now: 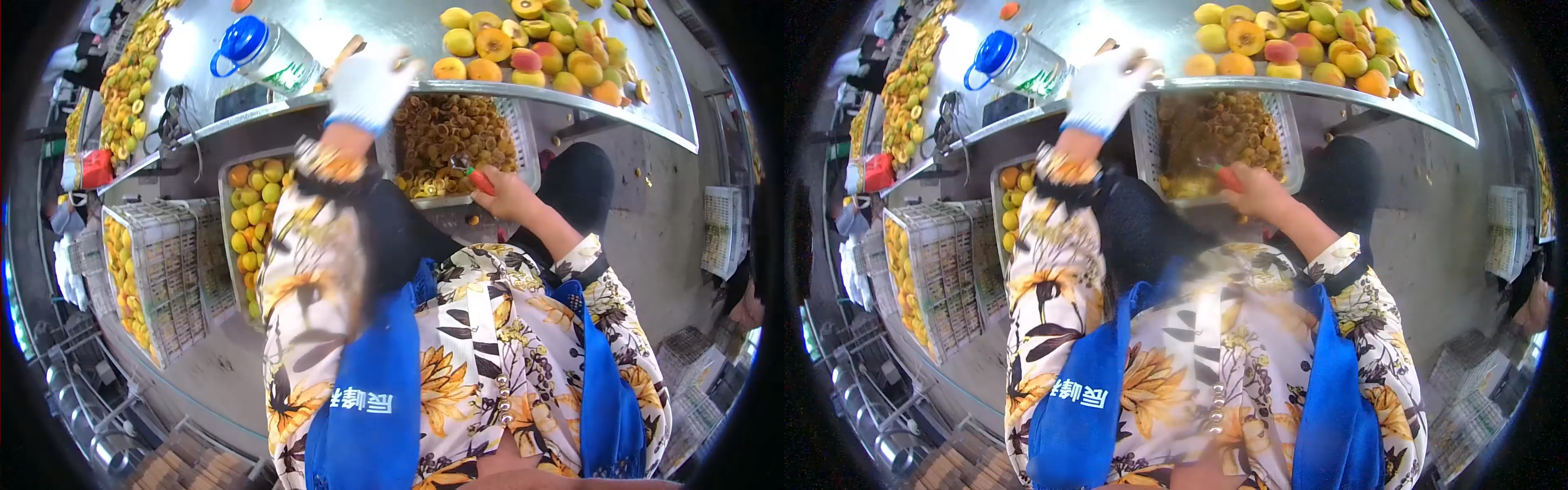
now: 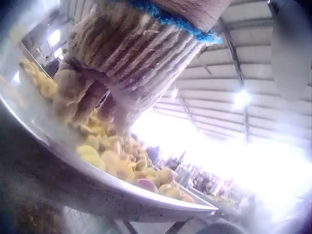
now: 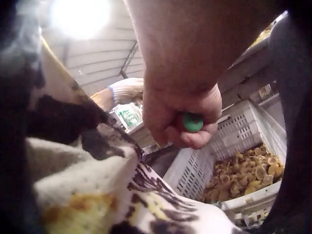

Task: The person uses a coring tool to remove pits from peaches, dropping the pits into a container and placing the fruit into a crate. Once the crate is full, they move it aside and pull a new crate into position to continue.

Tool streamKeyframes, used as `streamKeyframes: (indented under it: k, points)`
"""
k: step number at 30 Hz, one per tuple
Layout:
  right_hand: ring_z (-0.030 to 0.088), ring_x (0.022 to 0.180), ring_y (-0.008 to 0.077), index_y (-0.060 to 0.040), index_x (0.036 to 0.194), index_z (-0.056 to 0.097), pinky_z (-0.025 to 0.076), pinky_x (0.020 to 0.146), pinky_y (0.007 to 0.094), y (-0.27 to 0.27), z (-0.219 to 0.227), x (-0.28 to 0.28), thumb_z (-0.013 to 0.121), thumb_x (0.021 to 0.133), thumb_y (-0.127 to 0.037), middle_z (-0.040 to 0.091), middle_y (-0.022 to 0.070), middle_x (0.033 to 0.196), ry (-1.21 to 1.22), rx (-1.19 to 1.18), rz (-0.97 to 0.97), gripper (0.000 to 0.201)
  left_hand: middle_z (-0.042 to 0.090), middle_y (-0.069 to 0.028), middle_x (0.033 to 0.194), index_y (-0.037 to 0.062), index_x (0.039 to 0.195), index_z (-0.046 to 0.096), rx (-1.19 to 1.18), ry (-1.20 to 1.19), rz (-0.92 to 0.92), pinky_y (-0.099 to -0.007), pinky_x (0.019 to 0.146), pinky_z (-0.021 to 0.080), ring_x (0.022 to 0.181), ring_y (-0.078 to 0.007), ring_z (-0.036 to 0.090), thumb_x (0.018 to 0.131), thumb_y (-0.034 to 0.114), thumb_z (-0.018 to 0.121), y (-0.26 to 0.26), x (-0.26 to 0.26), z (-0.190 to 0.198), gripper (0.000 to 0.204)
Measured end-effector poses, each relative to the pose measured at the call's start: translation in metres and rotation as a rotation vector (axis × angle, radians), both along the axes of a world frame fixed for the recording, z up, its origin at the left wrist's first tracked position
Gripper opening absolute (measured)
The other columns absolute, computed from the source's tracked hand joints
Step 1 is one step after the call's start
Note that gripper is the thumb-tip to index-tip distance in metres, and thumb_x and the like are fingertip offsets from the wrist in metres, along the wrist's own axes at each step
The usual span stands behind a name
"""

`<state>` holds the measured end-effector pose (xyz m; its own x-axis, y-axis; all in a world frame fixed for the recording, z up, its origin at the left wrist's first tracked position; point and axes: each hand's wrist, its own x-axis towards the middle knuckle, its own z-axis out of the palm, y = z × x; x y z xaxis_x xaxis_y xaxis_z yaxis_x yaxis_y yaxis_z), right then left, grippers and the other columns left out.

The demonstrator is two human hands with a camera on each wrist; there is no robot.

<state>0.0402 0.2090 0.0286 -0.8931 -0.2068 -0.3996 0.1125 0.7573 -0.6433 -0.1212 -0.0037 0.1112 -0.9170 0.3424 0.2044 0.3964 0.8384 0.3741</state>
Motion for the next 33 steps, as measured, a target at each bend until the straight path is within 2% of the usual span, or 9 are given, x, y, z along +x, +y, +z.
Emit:
streamKeyframes:
  k: [4,6,9,10,12,17,22,25,33]
  points:
    - [0.059,0.077,0.0407,-0.0023,0.101,0.053,0.047,0.067,0.0435,0.008,0.013,0.000,0.066,0.077,-0.026,0.061,0.0229,0.079,-0.028,-0.049,-0.038,0.036,0.064,-0.0156,0.100,0.0097,0.103,0.065,-0.497,-0.324,-0.208,-0.0410,0.082,0.048,0.091,-0.0340,0.061,0.077,0.044,0.053,0.089,-0.055,-0.031,0.044]
    - [0.060,0.076,0.0392,-0.0021,0.102,0.053,0.047,0.067,0.0426,0.011,0.021,-0.001,0.066,0.077,-0.024,0.060,0.0224,0.078,-0.022,-0.078,-0.098,0.036,0.064,-0.0159,0.101,0.0084,0.102,0.066,-0.459,-0.359,-0.073,-0.0394,0.084,0.048,0.094,-0.0318,0.062,0.072,0.038,0.060,0.100,-0.074,-0.060,0.042]
    - [0.061,0.075,0.0371,-0.0017,0.103,0.053,0.047,0.066,0.0410,0.022,0.024,0.002,0.066,0.078,-0.023,0.060,0.0218,0.078,0.009,-0.132,-0.148,0.036,0.065,-0.0152,0.098,0.0072,0.101,0.067,-0.517,-0.432,-0.162,-0.0364,0.082,0.050,0.092,-0.0295,0.062,0.070,0.032,0.061,0.096,-0.087,-0.056,0.040]
    - [0.062,0.075,0.0364,-0.0016,0.104,0.053,0.048,0.066,0.0404,0.025,0.024,0.001,0.066,0.078,-0.023,0.060,0.0216,0.079,0.022,-0.153,-0.150,0.036,0.065,-0.0138,0.102,0.0057,0.100,0.067,-0.429,-0.516,-0.186,-0.0378,0.080,0.051,0.090,-0.0277,0.064,0.066,0.031,0.068,0.089,-0.093,-0.054,0.043]
    - [0.062,0.075,0.0357,-0.0015,0.105,0.053,0.048,0.067,0.0392,0.029,0.032,-0.002,0.066,0.078,-0.024,0.061,0.0213,0.080,0.072,-0.159,-0.194,0.037,0.067,-0.0137,0.094,0.0045,0.103,0.065,0.285,-0.458,-0.101,-0.0314,0.069,0.052,0.082,-0.0224,0.065,0.069,0.032,0.067,0.062,-0.080,-0.070,0.044]
    - [0.060,0.088,0.0367,-0.0055,0.113,0.052,0.047,0.076,0.0394,0.026,0.056,-0.021,0.064,0.079,-0.030,0.062,0.0205,0.093,0.199,-0.194,-0.360,0.044,0.062,-0.0111,0.079,0.0050,0.111,0.055,1.409,-1.140,0.026,-0.0193,0.042,0.035,0.068,-0.0185,0.061,0.091,0.043,0.041,0.038,0.001,-0.015,0.045]
    - [0.061,0.088,0.0351,-0.0066,0.113,0.052,0.047,0.077,0.0378,0.014,0.063,-0.033,0.065,0.078,-0.032,0.062,0.0199,0.094,0.329,-0.366,-0.378,0.046,0.062,-0.0105,0.087,0.0060,0.107,0.055,1.520,-1.287,0.084,-0.0181,0.041,0.034,0.069,-0.0161,0.059,0.088,0.066,0.026,0.056,0.069,-0.020,0.069]
    - [0.061,0.087,0.0331,-0.0063,0.113,0.053,0.048,0.076,0.0364,0.009,0.047,-0.029,0.066,0.077,-0.033,0.063,0.0189,0.094,0.339,-0.382,-0.339,0.047,0.061,-0.0092,0.099,0.0031,0.113,0.054,1.574,-1.175,0.321,-0.0260,0.061,0.050,0.081,-0.0155,0.060,0.088,0.067,0.026,0.083,0.097,-0.024,0.074]
    - [0.058,0.072,0.0220,-0.0009,0.099,0.057,0.046,0.068,0.0330,0.013,0.020,-0.026,0.065,0.077,-0.027,0.061,0.0117,0.080,0.327,-0.501,-0.374,0.035,0.059,-0.0097,0.094,0.0019,0.108,0.055,1.516,-0.868,0.221,-0.0302,0.078,0.049,0.084,-0.0194,0.058,0.092,0.059,0.027,0.096,0.105,-0.057,0.066]
